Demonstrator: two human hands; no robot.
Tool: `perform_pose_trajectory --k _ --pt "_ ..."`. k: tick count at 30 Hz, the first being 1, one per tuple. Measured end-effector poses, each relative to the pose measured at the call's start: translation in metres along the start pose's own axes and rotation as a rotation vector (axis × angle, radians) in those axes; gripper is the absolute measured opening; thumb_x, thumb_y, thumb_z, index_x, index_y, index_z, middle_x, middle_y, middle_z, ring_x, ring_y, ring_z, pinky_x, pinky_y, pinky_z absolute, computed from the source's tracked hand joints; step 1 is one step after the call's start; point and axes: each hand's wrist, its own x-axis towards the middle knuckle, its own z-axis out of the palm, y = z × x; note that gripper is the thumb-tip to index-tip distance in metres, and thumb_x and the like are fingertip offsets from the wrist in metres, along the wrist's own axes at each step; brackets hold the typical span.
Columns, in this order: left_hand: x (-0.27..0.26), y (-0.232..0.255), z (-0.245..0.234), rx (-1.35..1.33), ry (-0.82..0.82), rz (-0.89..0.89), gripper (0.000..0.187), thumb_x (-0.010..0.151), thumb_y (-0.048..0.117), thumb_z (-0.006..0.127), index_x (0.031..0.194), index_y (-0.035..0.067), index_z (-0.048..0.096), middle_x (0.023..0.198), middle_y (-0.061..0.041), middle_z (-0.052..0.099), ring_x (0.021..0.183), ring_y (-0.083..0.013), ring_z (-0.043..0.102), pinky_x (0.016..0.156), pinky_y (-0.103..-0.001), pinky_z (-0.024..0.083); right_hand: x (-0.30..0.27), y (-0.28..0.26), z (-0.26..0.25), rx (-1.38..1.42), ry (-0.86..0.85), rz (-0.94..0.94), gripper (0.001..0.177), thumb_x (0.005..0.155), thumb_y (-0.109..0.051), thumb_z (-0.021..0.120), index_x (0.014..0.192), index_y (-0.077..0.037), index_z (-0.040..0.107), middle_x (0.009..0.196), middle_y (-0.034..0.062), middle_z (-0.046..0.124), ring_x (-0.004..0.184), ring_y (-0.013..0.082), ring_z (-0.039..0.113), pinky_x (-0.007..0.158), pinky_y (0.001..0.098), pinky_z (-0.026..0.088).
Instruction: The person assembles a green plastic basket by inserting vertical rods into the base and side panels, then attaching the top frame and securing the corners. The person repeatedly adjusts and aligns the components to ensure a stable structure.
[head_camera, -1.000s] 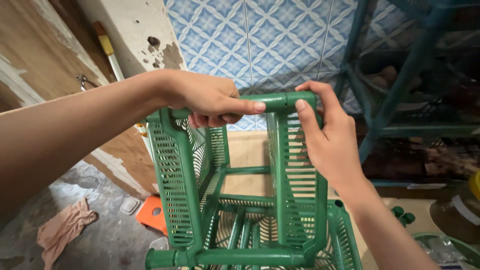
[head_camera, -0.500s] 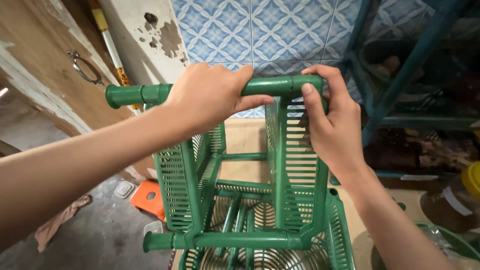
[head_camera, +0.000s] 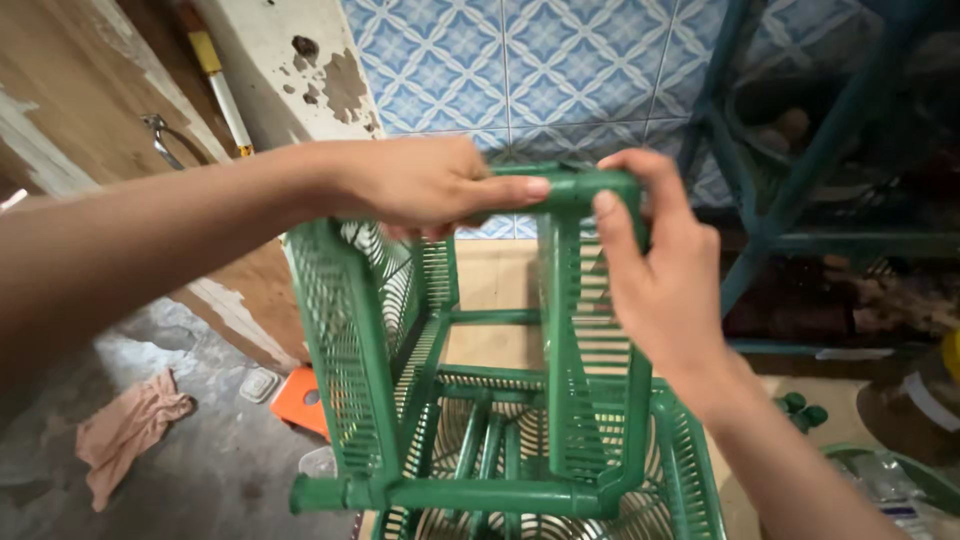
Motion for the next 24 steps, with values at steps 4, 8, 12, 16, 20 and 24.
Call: perform_pose_trajectory --k 4,8,12,16,20,24 --pt "-0.004 0.02 -0.007 -0.204 -0.231 -0.14 0.072 0.09 0.076 0.04 0.056 0.012 0.04 0.05 0.004 0.029 0.041 -0.0093 0.027 0.036 -0.028 0.022 -0.003 -0.003 -0.006 0.021 0.004 -0.008 0.025 0.108 -0.02 0.058 0.129 -0.009 0.057 0.076 0.0084 0.069 0.066 0.0119 0.071 0.058 0.0293 0.052" --pt "0.0 0.012 -0.005 -0.282 -0.381 -0.141 0.071 0.091 0.078 0.033 0.057 0.015 0.036 0.051 0.006 0.027 0.041 -0.0084 0.025 0.036 -0.028 0.021 -0.013 -0.001 -0.003 -0.001 -0.017 0.092 0.027 0.107 -0.022 0.059 0.13 -0.01 0.058 0.071 0.011 0.067 0.061 0.0166 0.07 0.056 0.0319 0.05" --pt "0.011 0.002 -0.011 -0.277 -0.353 -0.115 0.072 0.092 0.078 0.032 0.061 0.013 0.043 0.051 0.007 0.028 0.041 -0.0089 0.027 0.036 -0.028 0.022 -0.001 -0.006 -0.006 0.035 -0.025 0.122 0.028 0.104 -0.022 0.058 0.13 -0.011 0.058 0.075 0.009 0.07 0.061 0.0132 0.071 0.056 0.0309 0.051" --pt "0.011 0.008 0.016 0.058 0.133 0.096 0.084 0.099 0.077 0.036 0.063 0.007 0.065 0.046 0.001 0.053 0.042 -0.0144 0.059 0.045 -0.03 0.048 0.004 0.008 -0.008 0.041 -0.042 0.08 0.026 0.108 -0.021 0.058 0.132 -0.01 0.059 0.08 0.0043 0.068 0.067 0.0075 0.062 0.057 0.0273 0.048" --pt "-0.012 0.021 0.046 0.535 0.882 0.351 0.063 0.104 0.065 0.042 0.092 0.007 0.064 0.066 -0.014 0.064 0.055 -0.0367 0.064 0.051 -0.049 0.048 0.008 0.017 -0.007 0.177 -0.073 0.023 0.023 0.113 -0.021 0.058 0.132 -0.009 0.057 0.087 0.0002 0.064 0.072 0.0043 0.055 0.061 0.0246 0.045" --pt "-0.006 0.009 0.051 0.583 0.803 0.317 0.063 0.1 0.065 0.047 0.098 0.004 0.063 0.07 -0.018 0.068 0.059 -0.0415 0.065 0.052 -0.052 0.05 0.004 0.018 -0.006 0.146 -0.069 0.059 0.024 0.111 -0.022 0.058 0.132 -0.01 0.057 0.077 -0.0011 0.062 0.067 0.0041 0.054 0.056 0.0248 0.042"
